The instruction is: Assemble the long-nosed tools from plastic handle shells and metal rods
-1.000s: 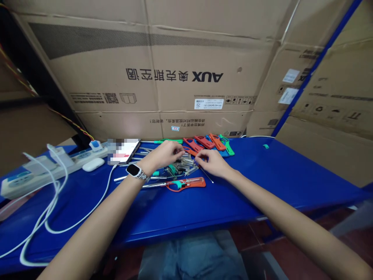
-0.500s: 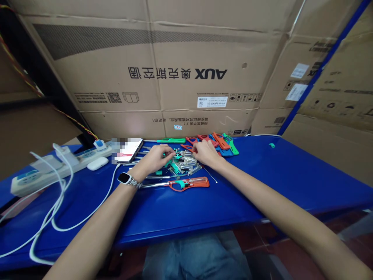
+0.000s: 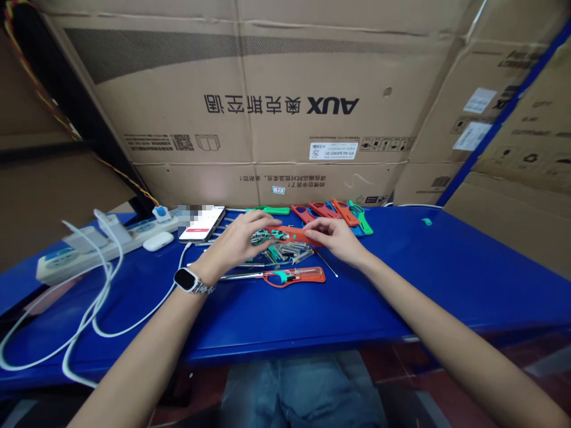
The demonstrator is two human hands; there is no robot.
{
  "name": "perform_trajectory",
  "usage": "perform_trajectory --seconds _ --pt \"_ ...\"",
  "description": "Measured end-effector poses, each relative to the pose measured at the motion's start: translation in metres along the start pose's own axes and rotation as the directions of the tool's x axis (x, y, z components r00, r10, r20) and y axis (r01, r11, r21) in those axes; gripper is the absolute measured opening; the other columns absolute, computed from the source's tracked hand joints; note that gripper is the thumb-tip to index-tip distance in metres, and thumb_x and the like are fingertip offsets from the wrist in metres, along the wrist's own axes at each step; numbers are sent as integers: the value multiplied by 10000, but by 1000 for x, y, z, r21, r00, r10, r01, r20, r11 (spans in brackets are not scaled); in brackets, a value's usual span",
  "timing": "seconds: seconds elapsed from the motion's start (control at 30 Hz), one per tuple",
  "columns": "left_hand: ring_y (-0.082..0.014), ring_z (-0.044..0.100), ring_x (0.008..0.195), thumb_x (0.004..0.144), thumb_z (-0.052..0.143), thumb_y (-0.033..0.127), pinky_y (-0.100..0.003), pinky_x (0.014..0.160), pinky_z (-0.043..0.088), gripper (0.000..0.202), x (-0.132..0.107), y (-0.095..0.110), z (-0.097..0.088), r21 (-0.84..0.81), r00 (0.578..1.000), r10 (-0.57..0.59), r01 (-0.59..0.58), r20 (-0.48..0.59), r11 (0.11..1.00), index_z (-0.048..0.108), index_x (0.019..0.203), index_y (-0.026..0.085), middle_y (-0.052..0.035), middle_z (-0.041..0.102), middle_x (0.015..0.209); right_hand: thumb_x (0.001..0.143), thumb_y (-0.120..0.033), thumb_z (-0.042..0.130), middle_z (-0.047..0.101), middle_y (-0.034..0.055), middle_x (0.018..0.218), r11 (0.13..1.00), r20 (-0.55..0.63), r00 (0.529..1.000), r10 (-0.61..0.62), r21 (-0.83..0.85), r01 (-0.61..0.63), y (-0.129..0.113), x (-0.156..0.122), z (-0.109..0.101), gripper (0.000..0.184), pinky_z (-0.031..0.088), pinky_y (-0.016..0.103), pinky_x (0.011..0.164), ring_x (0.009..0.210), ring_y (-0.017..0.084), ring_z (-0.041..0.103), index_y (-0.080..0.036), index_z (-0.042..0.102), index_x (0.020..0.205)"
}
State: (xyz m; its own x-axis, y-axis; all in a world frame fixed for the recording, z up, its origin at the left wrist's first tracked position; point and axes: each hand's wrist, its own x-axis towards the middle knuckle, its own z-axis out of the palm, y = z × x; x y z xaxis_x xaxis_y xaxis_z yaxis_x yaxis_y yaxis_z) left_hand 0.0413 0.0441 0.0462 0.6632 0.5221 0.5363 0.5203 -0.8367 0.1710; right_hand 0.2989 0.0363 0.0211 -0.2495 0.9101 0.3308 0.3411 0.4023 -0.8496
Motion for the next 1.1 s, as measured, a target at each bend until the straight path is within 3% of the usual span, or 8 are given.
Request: perform_trajectory --seconds 0.13,0.27,0.4,0.47,0.57,0.73,0.87,1.1 --pt "-226 656 961 915 640 327 -381 883 505 322 -14 2 -1 -63 1000 -13 14 8 998 646 1212 204 -70 724 1047 814 -330 666 711 42 846 980 84 990 109 159 -121 6 -6 3 221 502 302 722 754 146 637 -161 675 957" --pt "-203 692 866 899 655 358 -325 803 531 246 -28 2 -3 -192 995 -100 98 -1 976 718 1062 185 -63 755 957 845 -287 631 706 40 879 981 111 989 101 152 -117 6 -9 8 180 512 305 750 778 142 647 -161 664 969" --pt "-204 704 806 878 661 423 -311 748 547 280 -34 3 -7 -312 976 -207 218 67 925 750 966 172 -64 768 893 814 -336 697 703 43 939 996 185 982 19 84 -35 -3 -22 12 249 520 317 765 842 165 655 -170 667 997" --pt "-205 707 805 874 661 434 -308 751 548 286 -36 3 -9 -345 964 -236 265 125 900 756 941 173 -57 773 892 774 -336 751 705 44 967 999 185 982 -35 -28 41 -8 -30 12 293 514 325 775 865 182 653 -176 678 1009" --pt "-196 704 793 868 672 420 -293 742 537 263 -38 4 -10 -351 948 -245 305 203 885 762 916 178 -43 774 880 788 -329 751 711 45 954 961 196 973 -120 -222 163 -13 -39 12 259 496 325 766 857 190 645 -185 705 999" --pt "-185 681 818 828 719 398 -294 778 525 230 -43 2 -6 -339 928 -212 314 306 887 766 902 185 -49 747 908 828 -334 733 710 66 1006 875 325 921 -213 -357 328 -11 -44 13 254 463 384 867 950 219 614 -190 704 1035" --pt "-195 658 902 828 708 367 -318 847 515 190 -46 -2 0 -316 932 -182 283 314 906 765 885 195 -62 690 998 843 -328 723 694 68 1040 843 366 912 -184 -418 338 -7 -44 15 234 439 404 900 998 228 597 -199 698 1037" --pt "-190 646 851 835 686 326 -314 817 514 152 -46 -6 2 -266 904 -202 315 377 911 757 854 193 -56 687 945 841 -346 727 674 62 1040 860 365 918 -157 -406 309 -1 -41 16 247 449 387 883 989 219 599 -205 704 1042"
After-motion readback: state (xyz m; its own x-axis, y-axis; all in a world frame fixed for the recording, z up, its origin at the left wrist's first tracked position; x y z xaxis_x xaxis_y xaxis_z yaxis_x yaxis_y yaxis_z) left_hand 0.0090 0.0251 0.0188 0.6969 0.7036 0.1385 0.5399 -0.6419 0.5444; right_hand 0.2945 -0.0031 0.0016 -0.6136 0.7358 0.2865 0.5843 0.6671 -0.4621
